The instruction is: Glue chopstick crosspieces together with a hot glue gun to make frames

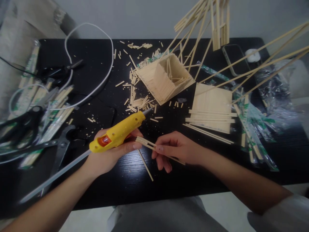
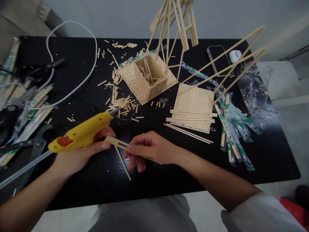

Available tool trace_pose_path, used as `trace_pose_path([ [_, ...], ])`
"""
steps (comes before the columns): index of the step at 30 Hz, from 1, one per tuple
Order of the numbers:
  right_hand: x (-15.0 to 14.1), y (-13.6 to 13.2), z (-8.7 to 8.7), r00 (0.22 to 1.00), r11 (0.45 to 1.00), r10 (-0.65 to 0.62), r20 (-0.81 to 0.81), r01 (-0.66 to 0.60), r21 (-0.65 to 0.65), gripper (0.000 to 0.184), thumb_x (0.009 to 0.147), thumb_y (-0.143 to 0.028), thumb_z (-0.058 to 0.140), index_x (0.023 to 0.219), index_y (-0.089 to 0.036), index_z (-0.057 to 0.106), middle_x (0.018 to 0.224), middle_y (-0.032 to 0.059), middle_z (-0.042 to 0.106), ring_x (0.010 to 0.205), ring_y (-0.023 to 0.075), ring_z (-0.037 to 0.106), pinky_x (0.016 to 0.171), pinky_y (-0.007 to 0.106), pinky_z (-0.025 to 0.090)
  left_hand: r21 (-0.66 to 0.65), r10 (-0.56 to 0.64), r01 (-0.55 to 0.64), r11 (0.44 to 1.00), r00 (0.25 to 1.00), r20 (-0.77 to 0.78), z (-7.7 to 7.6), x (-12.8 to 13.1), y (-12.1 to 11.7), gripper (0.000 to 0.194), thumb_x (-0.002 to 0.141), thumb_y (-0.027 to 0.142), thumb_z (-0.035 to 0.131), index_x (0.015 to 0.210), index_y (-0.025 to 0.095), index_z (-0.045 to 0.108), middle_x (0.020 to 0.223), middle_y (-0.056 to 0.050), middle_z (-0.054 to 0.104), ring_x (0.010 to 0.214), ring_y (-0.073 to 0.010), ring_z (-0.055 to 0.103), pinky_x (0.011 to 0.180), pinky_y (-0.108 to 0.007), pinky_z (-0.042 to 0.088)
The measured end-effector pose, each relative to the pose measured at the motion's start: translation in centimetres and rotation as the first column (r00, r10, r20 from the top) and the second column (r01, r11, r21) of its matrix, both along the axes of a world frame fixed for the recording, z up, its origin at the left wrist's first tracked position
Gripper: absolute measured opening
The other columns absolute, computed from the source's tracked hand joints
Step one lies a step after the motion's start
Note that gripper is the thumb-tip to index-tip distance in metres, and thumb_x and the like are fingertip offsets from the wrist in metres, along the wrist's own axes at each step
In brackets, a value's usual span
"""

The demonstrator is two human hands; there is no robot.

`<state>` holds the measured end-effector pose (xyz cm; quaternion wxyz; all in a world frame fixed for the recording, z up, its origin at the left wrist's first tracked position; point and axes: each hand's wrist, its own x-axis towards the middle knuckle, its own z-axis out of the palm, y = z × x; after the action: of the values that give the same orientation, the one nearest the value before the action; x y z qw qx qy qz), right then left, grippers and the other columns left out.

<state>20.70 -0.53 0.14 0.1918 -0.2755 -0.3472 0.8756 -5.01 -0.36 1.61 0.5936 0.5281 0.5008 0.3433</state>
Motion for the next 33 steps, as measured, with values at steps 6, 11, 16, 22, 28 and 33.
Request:
trace_pose_path([
  [6,0.0,0.0,0.0,1.000,1.000,-0.008,0.010,0.008,-0.008,0.034,0.101,-0.047,0.075,0.094,-0.013,0.074,0.075,0.0021,0.077,0.055,0.0089,0.067,0.053,0.019,0.052,-0.018,0.012,-0.013,1.000,1.000,-0.007,0.1,0.1,-0.1,0.026,0.078,0.041,0.094,0.092,0.023,0.082,0.093,-0.005,0.082,0.086,-0.0215,0.078,0.084,-0.030,0.068],
  [11,-0.1,0.0,0.1,1.000,1.000,-0.008,0.015,0.008,0.009,0.034,0.100,-0.047,0.076,0.096,-0.014,0.074,0.076,0.0017,0.077,0.055,0.0091,0.066,0.053,0.019,0.053,-0.003,0.014,-0.014,1.000,1.000,-0.012,0.2,0.2,0.0,0.028,0.076,0.043,0.095,0.090,0.022,0.082,0.091,-0.005,0.082,0.084,-0.0220,0.078,0.082,-0.031,0.068],
  [16,0.4,0.5,0.3,0.997,0.995,-0.067,0.042,0.063,0.076,0.031,0.101,-0.044,0.075,0.096,-0.014,0.075,0.076,0.0021,0.077,0.051,0.0082,0.064,0.048,0.018,0.048,0.071,0.029,-0.025,0.997,0.998,-0.052,0.1,-0.8,0.4,0.039,0.085,0.057,0.086,0.105,0.025,0.084,0.100,-0.005,0.082,0.082,-0.0181,0.074,0.074,-0.025,0.064],
  [22,1.3,1.6,0.9,0.925,0.895,-0.378,0.049,0.351,0.277,0.025,0.101,-0.042,0.076,0.101,-0.017,0.078,0.074,-0.0005,0.074,0.048,0.0075,0.060,0.042,0.018,0.045,0.153,0.080,-0.079,0.985,0.997,-0.001,0.7,-1.5,1.2,0.043,0.096,0.066,0.070,0.107,0.025,0.077,0.097,-0.001,0.078,0.075,-0.0125,0.067,0.066,-0.019,0.059],
  [28,1.1,0.4,0.7,0.704,0.569,-0.687,0.178,0.369,0.735,0.018,0.106,-0.035,0.068,0.111,-0.020,0.076,0.079,0.0002,0.075,0.055,0.0099,0.064,0.051,0.022,0.053,0.139,0.082,-0.090,0.986,0.995,0.065,0.9,-1.3,0.9,0.049,0.098,0.070,0.063,0.100,0.022,0.073,0.091,-0.003,0.078,0.063,-0.0125,0.064,0.055,-0.025,0.054],
  [33,1.1,0.0,0.5,0.661,0.345,-0.730,0.172,0.139,0.928,0.013,0.108,-0.028,0.064,0.109,-0.021,0.075,0.089,0.0029,0.078,0.065,0.0125,0.070,0.060,0.026,0.057,0.187,0.049,-0.074,0.980,0.990,0.130,0.7,-1.9,1.0,0.048,0.099,0.069,0.061,0.097,0.024,0.079,0.092,-0.006,0.077,0.058,-0.0131,0.063,0.045,-0.025,0.049],
])
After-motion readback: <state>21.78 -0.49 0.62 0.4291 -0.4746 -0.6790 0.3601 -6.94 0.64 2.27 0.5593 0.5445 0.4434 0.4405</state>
